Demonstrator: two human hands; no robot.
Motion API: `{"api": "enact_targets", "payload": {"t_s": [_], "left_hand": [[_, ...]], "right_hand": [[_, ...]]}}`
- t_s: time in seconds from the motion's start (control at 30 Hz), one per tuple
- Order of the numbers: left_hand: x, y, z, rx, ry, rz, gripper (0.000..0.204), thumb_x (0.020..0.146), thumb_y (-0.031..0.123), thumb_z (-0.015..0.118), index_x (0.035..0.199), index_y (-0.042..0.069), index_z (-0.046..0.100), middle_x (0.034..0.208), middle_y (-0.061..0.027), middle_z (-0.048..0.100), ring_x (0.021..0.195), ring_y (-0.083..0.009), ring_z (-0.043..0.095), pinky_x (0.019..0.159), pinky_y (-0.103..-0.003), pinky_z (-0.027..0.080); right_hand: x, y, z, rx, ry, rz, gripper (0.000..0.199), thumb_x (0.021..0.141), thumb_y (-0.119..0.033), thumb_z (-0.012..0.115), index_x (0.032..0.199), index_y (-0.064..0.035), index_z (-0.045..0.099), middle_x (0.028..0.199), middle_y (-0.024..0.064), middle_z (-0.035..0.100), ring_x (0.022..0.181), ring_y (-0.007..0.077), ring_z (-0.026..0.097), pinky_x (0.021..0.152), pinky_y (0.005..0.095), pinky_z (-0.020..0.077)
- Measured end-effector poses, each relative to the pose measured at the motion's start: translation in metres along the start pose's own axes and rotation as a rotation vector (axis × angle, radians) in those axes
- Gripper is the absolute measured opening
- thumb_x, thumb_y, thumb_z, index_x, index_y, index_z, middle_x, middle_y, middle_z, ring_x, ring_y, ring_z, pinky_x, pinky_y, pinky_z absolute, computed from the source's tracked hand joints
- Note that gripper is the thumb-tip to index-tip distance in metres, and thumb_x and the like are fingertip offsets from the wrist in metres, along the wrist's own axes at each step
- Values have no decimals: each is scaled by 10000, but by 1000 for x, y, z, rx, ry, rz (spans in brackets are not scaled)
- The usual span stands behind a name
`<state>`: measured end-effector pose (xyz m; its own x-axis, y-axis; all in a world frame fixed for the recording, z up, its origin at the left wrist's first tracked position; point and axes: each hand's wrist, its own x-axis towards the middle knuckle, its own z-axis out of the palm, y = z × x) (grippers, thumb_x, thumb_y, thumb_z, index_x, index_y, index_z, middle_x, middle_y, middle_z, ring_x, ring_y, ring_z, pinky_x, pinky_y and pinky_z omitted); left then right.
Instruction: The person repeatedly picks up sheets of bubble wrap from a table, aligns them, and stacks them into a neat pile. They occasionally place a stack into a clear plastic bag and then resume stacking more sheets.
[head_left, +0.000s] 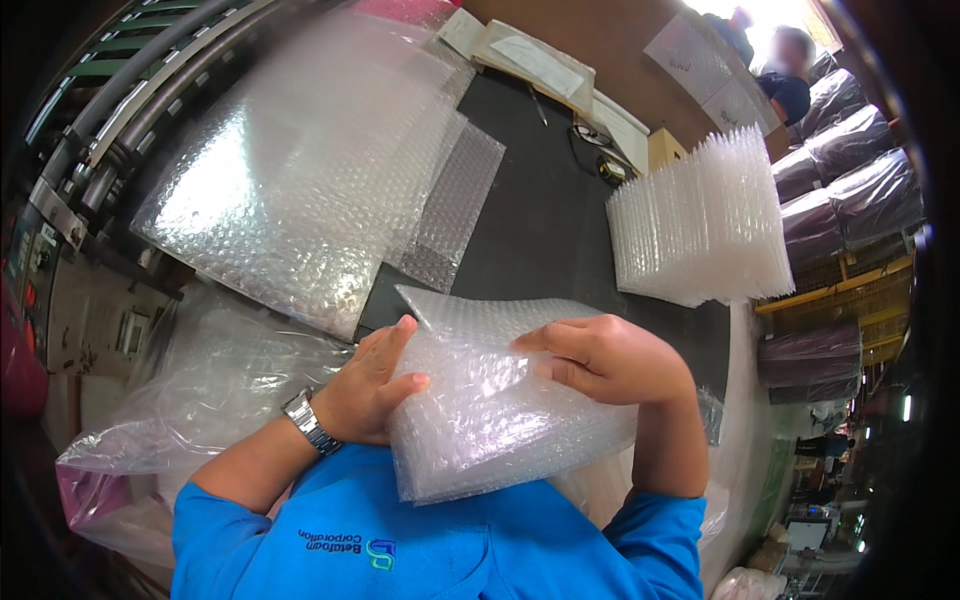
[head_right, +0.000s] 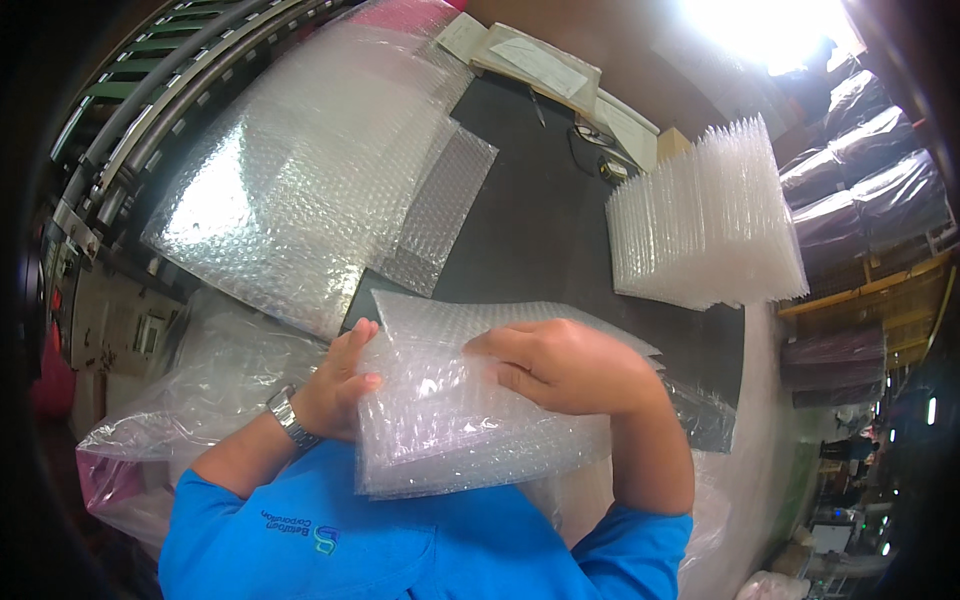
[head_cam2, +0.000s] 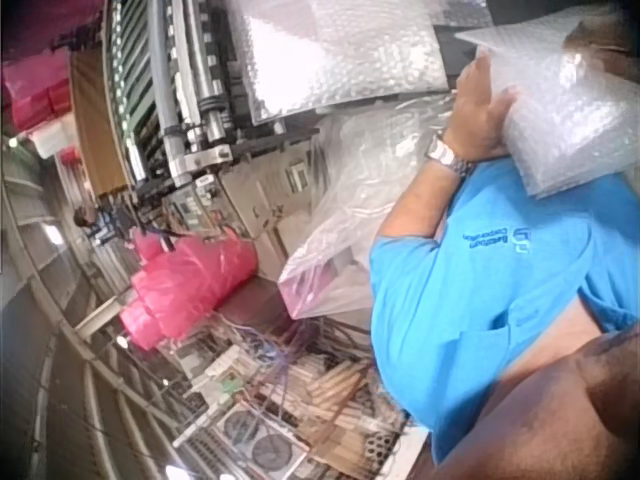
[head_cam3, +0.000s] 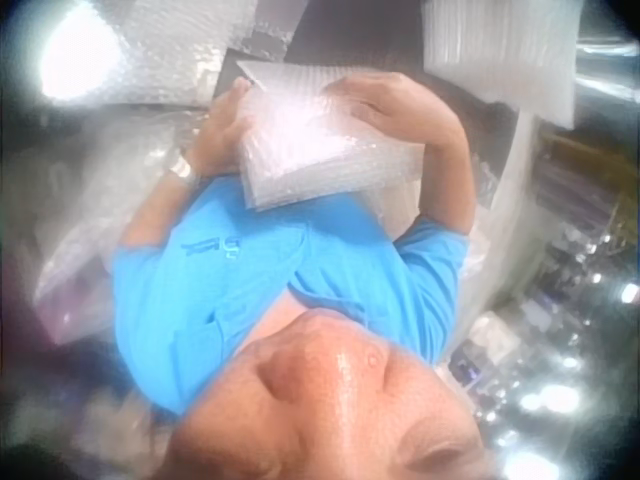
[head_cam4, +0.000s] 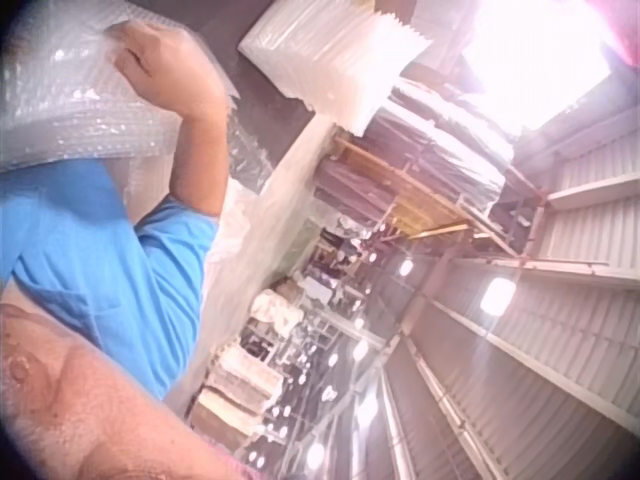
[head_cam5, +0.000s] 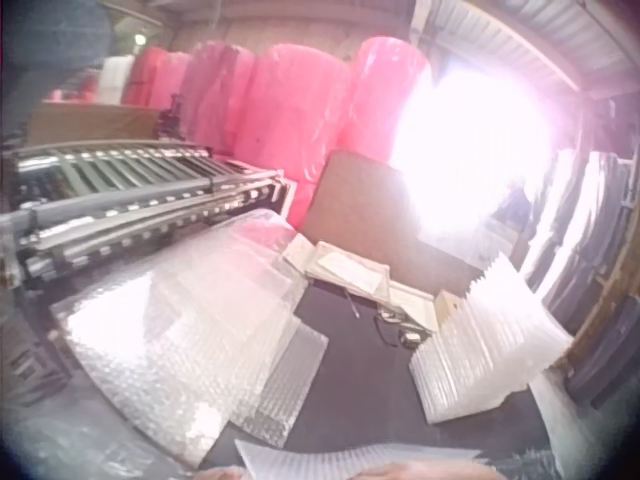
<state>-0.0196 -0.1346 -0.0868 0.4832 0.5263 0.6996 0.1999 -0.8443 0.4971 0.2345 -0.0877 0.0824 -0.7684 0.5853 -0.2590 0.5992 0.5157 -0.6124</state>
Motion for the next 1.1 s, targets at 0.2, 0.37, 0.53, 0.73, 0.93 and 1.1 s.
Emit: {"api": "enact_targets", "payload": {"t_s": [0.2,0.37,0.53,0.73,0.93,1.1], "left_hand": [[-9,2,4,177,48,-28,742,638,309,737,1230,164,314,1396,-280,111,1269,-397,244,1009,-542,197],[-6,3,1,148,2,-14,763,606,316,756,1204,133,318,1320,-243,270,1232,-394,296,1018,-573,141],[-4,-12,4,-42,87,-95,953,550,334,788,1287,90,236,1221,-213,360,1126,-377,392,999,-535,234],[-14,-46,0,76,-182,-314,1051,535,338,794,1345,50,189,1268,-217,325,1171,-371,336,1002,-458,266],[7,-34,-8,-400,-133,-714,1039,511,330,789,1335,27,232,1315,-183,296,1213,-340,303,1023,-426,235],[-1,-38,-3,-5,-177,-441,1082,525,308,791,1348,19,151,1261,-194,343,1156,-349,369,981,-436,288]], "right_hand": [[-3,-34,0,-157,107,-114,232,814,-252,558,925,-52,596,789,102,610,717,298,586,655,367,466],[-1,-34,8,-78,43,-68,363,790,-320,578,1059,-76,572,891,127,601,822,298,575,706,370,462],[-17,-26,-8,-324,222,-16,558,728,-394,634,1173,-81,514,1073,152,563,964,313,547,820,358,440],[-65,43,-39,-152,733,592,387,782,-238,622,1101,-26,560,1032,122,586,910,233,558,832,310,416],[-68,43,-39,120,1078,349,286,805,-178,598,1031,-2,591,973,85,596,905,157,537,817,277,404],[-43,38,-30,-60,913,214,262,808,-159,584,1014,2,596,959,102,596,943,188,541,824,280,401]]}}
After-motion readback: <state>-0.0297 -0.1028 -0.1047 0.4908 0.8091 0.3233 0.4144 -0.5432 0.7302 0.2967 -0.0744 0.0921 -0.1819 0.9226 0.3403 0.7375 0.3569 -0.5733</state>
